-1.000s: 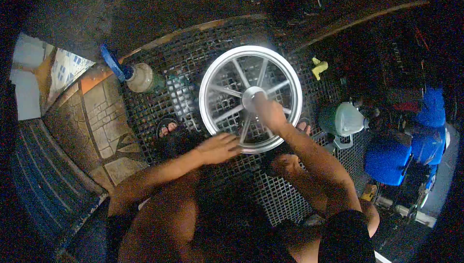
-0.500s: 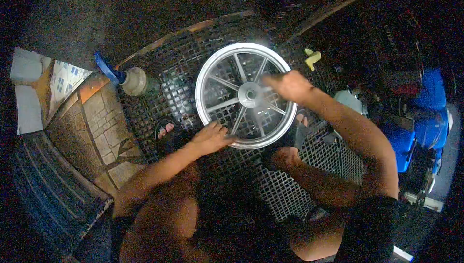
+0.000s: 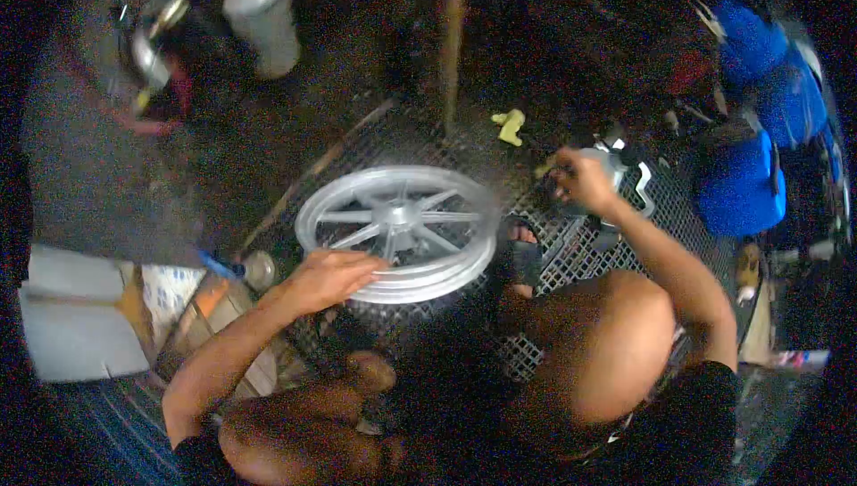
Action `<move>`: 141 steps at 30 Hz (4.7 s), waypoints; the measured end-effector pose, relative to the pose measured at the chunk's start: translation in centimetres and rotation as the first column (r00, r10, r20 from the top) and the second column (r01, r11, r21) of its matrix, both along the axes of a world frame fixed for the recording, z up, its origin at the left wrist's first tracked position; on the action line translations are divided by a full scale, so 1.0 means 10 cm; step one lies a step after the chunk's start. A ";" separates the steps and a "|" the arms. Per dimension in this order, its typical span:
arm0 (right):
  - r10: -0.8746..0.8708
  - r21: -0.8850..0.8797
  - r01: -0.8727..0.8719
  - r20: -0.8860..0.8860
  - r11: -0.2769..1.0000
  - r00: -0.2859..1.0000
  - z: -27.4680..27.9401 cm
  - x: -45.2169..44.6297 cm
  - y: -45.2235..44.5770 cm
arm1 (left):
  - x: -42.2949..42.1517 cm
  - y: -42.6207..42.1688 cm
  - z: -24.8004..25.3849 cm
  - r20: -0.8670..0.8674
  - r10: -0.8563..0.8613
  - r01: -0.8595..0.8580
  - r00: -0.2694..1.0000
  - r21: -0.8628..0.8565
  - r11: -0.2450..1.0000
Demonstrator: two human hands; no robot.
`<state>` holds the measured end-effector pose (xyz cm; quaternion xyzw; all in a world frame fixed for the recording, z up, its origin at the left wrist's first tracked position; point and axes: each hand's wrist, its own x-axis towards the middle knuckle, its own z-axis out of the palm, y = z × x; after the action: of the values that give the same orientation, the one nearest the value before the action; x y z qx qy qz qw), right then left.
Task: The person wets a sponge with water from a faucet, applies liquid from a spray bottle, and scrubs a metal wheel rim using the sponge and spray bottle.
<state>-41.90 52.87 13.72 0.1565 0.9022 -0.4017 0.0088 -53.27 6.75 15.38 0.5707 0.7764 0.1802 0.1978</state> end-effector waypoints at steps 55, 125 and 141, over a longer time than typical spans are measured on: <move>-0.328 0.145 0.381 -0.293 0.913 0.898 -2.21 -1.46 0.67 | 0.94 0.45 -1.59 -0.021 0.283 -0.241 0.959 -0.586 0.773; -0.068 -0.964 0.172 0.189 -0.202 0.980 -1.29 -1.30 -3.07 | 0.12 -2.40 -2.11 0.902 -0.412 -0.374 0.128 -0.341 -0.863; 0.056 -0.914 0.153 0.188 0.375 0.981 -1.26 -1.20 -3.34 | -0.17 -1.56 -0.56 0.718 0.573 -0.891 0.396 0.149 0.429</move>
<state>-53.93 19.50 1.08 0.1883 0.5138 -0.8201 0.1675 -55.02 -8.81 9.78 0.0919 0.7714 0.6113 0.1509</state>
